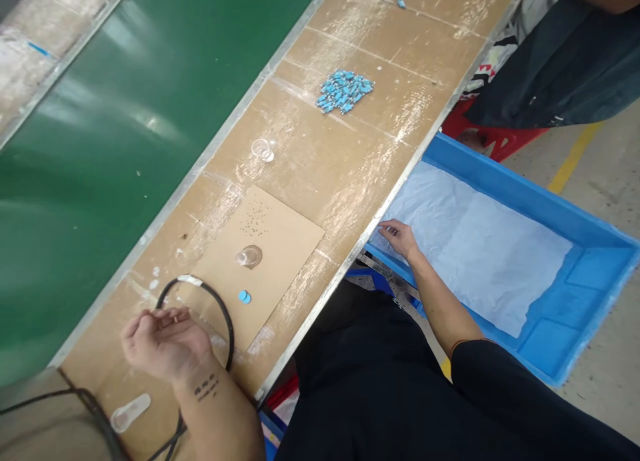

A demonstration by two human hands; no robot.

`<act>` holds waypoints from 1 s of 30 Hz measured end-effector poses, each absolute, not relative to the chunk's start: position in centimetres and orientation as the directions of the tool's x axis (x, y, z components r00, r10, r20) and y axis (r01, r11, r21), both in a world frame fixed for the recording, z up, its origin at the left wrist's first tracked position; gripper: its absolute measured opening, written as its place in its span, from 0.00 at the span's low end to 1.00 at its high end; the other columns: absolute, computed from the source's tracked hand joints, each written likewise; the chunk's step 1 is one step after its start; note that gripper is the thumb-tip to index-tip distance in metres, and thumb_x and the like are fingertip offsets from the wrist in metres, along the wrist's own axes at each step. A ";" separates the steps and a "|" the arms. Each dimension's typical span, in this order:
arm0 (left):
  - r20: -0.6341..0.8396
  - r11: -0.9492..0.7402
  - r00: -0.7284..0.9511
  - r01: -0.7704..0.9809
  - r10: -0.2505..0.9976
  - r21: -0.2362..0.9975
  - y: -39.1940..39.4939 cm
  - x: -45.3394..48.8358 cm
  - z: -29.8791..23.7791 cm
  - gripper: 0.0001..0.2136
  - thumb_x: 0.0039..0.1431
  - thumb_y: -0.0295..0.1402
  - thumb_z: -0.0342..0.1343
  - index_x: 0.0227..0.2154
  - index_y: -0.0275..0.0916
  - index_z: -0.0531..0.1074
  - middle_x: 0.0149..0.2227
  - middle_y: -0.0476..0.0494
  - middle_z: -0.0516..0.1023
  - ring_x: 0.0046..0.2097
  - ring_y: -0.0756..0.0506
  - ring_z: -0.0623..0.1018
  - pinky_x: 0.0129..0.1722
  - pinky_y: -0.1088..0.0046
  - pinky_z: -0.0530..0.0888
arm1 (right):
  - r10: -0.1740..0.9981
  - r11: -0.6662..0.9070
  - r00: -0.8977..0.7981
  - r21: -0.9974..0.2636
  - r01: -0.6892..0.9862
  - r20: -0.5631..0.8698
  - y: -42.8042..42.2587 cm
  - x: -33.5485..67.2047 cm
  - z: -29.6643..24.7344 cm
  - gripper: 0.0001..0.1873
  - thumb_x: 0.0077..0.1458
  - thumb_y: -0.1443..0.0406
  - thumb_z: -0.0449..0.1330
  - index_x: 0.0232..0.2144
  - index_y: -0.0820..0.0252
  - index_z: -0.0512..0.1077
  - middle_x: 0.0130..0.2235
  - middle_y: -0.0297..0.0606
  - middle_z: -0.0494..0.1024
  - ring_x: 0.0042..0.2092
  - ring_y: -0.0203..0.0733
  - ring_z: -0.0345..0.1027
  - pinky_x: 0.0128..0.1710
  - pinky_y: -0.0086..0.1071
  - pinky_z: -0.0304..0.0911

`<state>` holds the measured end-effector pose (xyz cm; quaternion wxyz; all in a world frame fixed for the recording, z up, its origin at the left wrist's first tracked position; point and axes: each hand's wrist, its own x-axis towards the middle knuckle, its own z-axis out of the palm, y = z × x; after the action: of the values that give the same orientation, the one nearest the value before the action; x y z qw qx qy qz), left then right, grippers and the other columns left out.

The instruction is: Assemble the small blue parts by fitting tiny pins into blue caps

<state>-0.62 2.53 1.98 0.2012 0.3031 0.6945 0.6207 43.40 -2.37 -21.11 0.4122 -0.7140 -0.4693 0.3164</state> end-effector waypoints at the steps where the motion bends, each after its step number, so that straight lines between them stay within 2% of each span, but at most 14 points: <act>1: 0.147 0.028 -0.721 0.226 0.677 0.974 2.6 -0.8 1.7 0.17 0.32 0.40 0.55 0.27 0.43 0.57 0.25 0.56 0.61 0.27 0.51 0.62 0.28 0.73 0.61 | 0.913 -0.209 0.406 -0.890 0.405 -0.030 -2.3 43.5 -20.4 0.15 0.58 0.53 0.62 0.34 0.57 0.82 0.32 0.37 0.80 0.29 0.37 0.67 0.34 0.35 0.69; 3: 0.240 0.009 -0.665 0.347 0.707 0.938 2.4 -1.3 1.2 0.14 0.37 0.42 0.53 0.28 0.44 0.59 0.23 0.56 0.62 0.25 0.51 0.64 0.27 0.72 0.63 | 0.871 -0.176 0.489 -0.899 0.400 0.048 -1.9 43.5 -18.3 0.18 0.61 0.52 0.59 0.36 0.58 0.80 0.35 0.39 0.79 0.32 0.39 0.69 0.35 0.36 0.69; 5: 0.258 0.035 -0.639 0.408 0.724 0.912 1.9 -1.9 0.8 0.12 0.41 0.41 0.56 0.28 0.42 0.65 0.23 0.55 0.66 0.26 0.51 0.67 0.29 0.70 0.67 | 0.805 -0.096 0.570 -0.912 0.399 0.165 -1.2 43.1 -15.5 0.17 0.63 0.52 0.59 0.38 0.58 0.79 0.36 0.39 0.79 0.34 0.41 0.70 0.36 0.37 0.69; 7: 0.236 0.077 -0.567 0.474 0.789 0.877 1.2 -2.5 0.8 0.11 0.43 0.39 0.62 0.28 0.40 0.71 0.26 0.51 0.74 0.30 0.49 0.73 0.36 0.67 0.74 | 0.712 0.065 0.620 -0.909 0.411 0.331 0.0 42.3 -12.1 0.15 0.61 0.52 0.63 0.38 0.57 0.78 0.33 0.36 0.77 0.32 0.40 0.70 0.34 0.36 0.68; 8: 0.219 0.081 -0.472 0.537 0.854 0.839 0.9 -2.7 0.9 0.10 0.45 0.39 0.63 0.29 0.40 0.74 0.29 0.49 0.78 0.33 0.47 0.76 0.40 0.65 0.76 | 0.699 0.155 0.592 -0.893 0.423 0.402 0.7 41.8 -10.2 0.14 0.60 0.52 0.65 0.37 0.57 0.79 0.32 0.34 0.76 0.31 0.39 0.70 0.33 0.35 0.67; 11: 0.094 -0.015 -0.070 0.720 0.993 0.694 0.3 -3.0 1.4 0.09 0.56 0.41 0.60 0.33 0.41 0.77 0.37 0.44 0.83 0.43 0.43 0.80 0.51 0.61 0.76 | 0.768 0.365 0.332 -0.801 0.474 0.547 3.3 39.3 -4.8 0.12 0.62 0.53 0.66 0.35 0.55 0.80 0.30 0.33 0.77 0.31 0.39 0.71 0.33 0.35 0.67; 14: -0.040 -0.110 0.174 0.768 0.984 0.630 0.0 -2.7 1.9 0.12 0.61 0.44 0.59 0.38 0.41 0.79 0.43 0.41 0.83 0.48 0.42 0.79 0.56 0.59 0.74 | 0.850 0.441 0.013 -0.726 0.528 0.526 6.1 36.5 -1.6 0.15 0.67 0.53 0.61 0.33 0.54 0.81 0.31 0.35 0.80 0.32 0.39 0.72 0.33 0.34 0.67; 17: -0.096 -0.158 0.262 0.793 0.960 0.588 -0.1 -2.1 2.0 0.14 0.61 0.42 0.62 0.45 0.40 0.81 0.48 0.40 0.81 0.54 0.40 0.76 0.62 0.56 0.69 | 0.864 0.450 -0.095 -0.671 0.589 0.495 8.1 34.2 -1.1 0.15 0.66 0.52 0.61 0.35 0.54 0.82 0.33 0.37 0.80 0.33 0.39 0.71 0.32 0.34 0.66; 19: -0.116 -0.171 0.279 0.816 0.953 0.552 -0.1 -1.7 1.9 0.14 0.62 0.39 0.62 0.49 0.41 0.81 0.51 0.40 0.80 0.57 0.38 0.74 0.63 0.53 0.65 | 0.851 0.433 -0.027 -0.671 0.601 0.525 8.7 33.2 -1.9 0.15 0.64 0.52 0.62 0.36 0.55 0.81 0.35 0.38 0.80 0.33 0.39 0.70 0.33 0.34 0.66; 21: -0.136 -0.168 0.275 0.838 0.952 0.520 0.0 -1.4 1.9 0.12 0.64 0.36 0.61 0.48 0.41 0.81 0.50 0.39 0.80 0.57 0.37 0.73 0.61 0.53 0.65 | 0.833 0.383 0.113 -0.711 0.589 0.542 8.5 32.7 -3.1 0.16 0.63 0.51 0.62 0.36 0.56 0.80 0.34 0.38 0.79 0.34 0.40 0.70 0.34 0.35 0.67; 24: -0.135 -0.174 0.273 0.852 0.953 0.494 0.0 -1.3 1.8 0.11 0.68 0.33 0.57 0.46 0.41 0.82 0.47 0.39 0.80 0.53 0.38 0.74 0.57 0.53 0.66 | 0.832 0.275 0.282 -0.796 0.540 0.478 7.6 33.0 -4.7 0.18 0.62 0.50 0.59 0.35 0.58 0.78 0.33 0.37 0.77 0.36 0.42 0.72 0.38 0.37 0.70; 27: -0.085 -0.221 0.293 0.853 0.952 0.472 0.0 -1.4 1.3 0.11 0.69 0.33 0.55 0.46 0.42 0.82 0.45 0.39 0.81 0.51 0.38 0.75 0.55 0.54 0.67 | 0.853 0.192 0.306 -0.800 0.569 0.422 7.2 34.6 -5.5 0.19 0.61 0.49 0.58 0.36 0.58 0.77 0.35 0.39 0.77 0.38 0.43 0.72 0.39 0.37 0.70; 30: -0.046 -0.250 0.303 0.856 0.952 0.452 0.0 -1.4 0.8 0.11 0.69 0.33 0.53 0.44 0.41 0.82 0.44 0.39 0.81 0.50 0.38 0.75 0.53 0.54 0.67 | 0.855 0.087 0.326 -0.732 0.676 0.403 8.7 37.7 -5.7 0.21 0.58 0.48 0.58 0.38 0.59 0.78 0.41 0.44 0.78 0.39 0.45 0.73 0.41 0.40 0.71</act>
<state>-1.38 0.00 0.80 0.2011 0.7817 0.5782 0.1190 37.69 8.73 -5.68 0.4646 -0.6688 -0.5723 0.0962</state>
